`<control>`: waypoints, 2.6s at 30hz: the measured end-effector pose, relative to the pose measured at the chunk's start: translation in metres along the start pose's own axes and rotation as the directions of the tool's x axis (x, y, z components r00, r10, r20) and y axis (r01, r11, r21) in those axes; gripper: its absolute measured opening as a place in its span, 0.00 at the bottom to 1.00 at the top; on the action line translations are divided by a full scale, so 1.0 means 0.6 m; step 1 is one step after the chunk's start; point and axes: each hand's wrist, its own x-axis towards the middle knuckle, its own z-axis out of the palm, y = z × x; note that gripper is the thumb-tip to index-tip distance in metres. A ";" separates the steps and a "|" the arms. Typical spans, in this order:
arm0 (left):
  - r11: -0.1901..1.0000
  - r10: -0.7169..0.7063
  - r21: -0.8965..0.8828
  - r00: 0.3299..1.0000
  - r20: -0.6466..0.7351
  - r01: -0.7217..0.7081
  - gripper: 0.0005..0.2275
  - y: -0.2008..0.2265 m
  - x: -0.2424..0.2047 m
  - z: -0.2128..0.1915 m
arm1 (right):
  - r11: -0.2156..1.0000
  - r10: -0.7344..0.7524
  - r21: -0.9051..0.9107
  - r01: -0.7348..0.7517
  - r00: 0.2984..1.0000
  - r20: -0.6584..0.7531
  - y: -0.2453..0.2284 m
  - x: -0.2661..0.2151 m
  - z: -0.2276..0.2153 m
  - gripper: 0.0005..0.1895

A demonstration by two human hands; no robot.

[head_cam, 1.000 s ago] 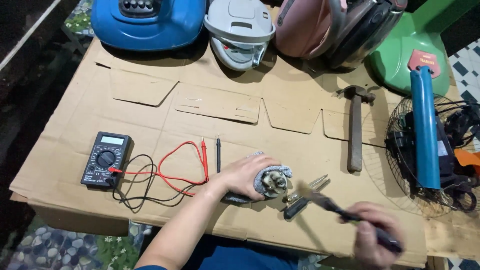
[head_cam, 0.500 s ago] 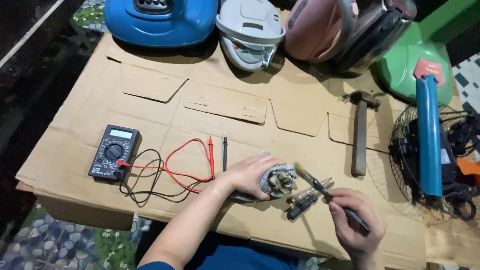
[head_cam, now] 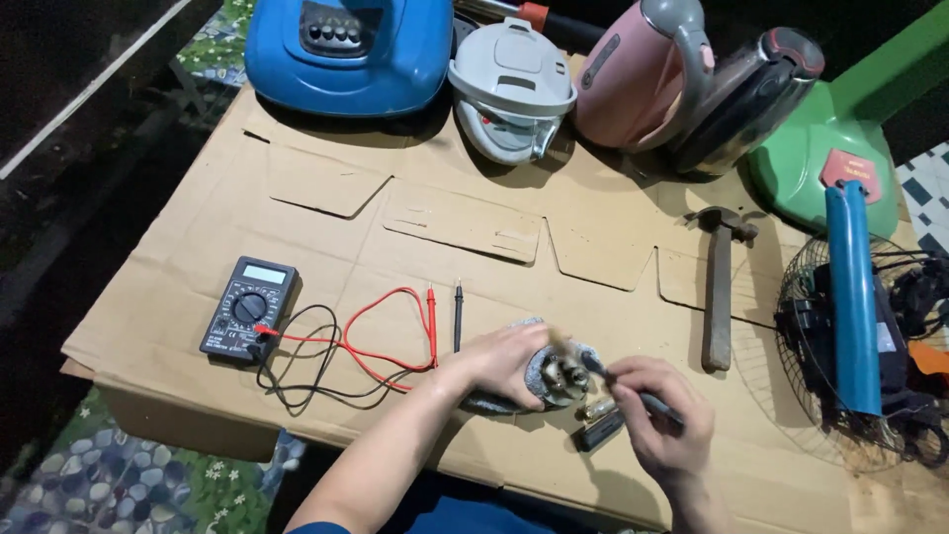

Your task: The person uses a screwdriver to unscrew and remove a screw from a small electrical component held in their left hand. They then use the screwdriver to pry and adjust parts of the component while it rests on a cloth on the table.

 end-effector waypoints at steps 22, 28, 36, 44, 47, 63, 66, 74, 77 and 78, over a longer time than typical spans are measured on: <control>0.986 -0.160 0.053 0.986 0.051 0.157 0.44 0.039 -0.004 -0.022 | 0.963 0.210 -0.171 -0.210 0.977 -0.019 -0.003 -0.019 -0.069 0.04; 0.985 -0.159 0.078 0.986 0.053 0.155 0.44 0.033 0.000 -0.019 | 0.921 0.341 -0.220 -0.322 0.938 0.056 -0.017 -0.036 -0.083 0.03; 0.993 -0.104 0.057 0.995 0.009 0.103 0.43 0.029 -0.005 -0.015 | 0.875 0.379 -0.324 -0.358 0.926 -0.001 -0.025 -0.038 -0.081 0.14; 0.997 -0.062 0.042 0.998 -0.012 0.063 0.43 0.020 -0.003 -0.013 | 0.948 0.216 -0.265 -0.177 0.968 0.127 -0.046 -0.029 -0.069 0.08; 0.997 -0.071 0.040 0.997 0.020 0.070 0.44 0.023 -0.002 -0.013 | 0.977 0.097 -0.202 -0.067 0.985 0.141 -0.047 -0.022 -0.036 0.07; 0.989 -0.117 0.100 0.991 0.060 0.110 0.55 0.023 -0.002 -0.008 | 0.990 0.064 -0.135 -0.031 0.968 0.242 -0.044 -0.020 -0.042 0.07; 0.981 -0.157 0.125 0.986 0.047 0.151 0.49 0.031 -0.003 -0.008 | 0.945 0.272 -0.202 -0.259 0.962 0.038 0.000 -0.077 -0.102 0.07; 0.995 -0.096 0.003 0.995 0.033 0.096 0.38 0.049 0.000 -0.029 | 0.677 0.249 -0.691 -0.253 0.962 -0.108 0.169 -0.180 -0.133 0.15; 0.989 -0.136 -0.040 0.989 0.065 0.139 0.40 0.044 0.002 -0.032 | 0.643 0.305 -0.736 -0.212 0.952 -0.008 0.251 -0.223 -0.107 0.22; 0.981 -0.178 -0.064 0.980 0.090 0.184 0.44 0.042 0.004 -0.034 | 0.634 0.334 -0.751 -0.183 0.941 0.052 0.272 -0.232 -0.097 0.23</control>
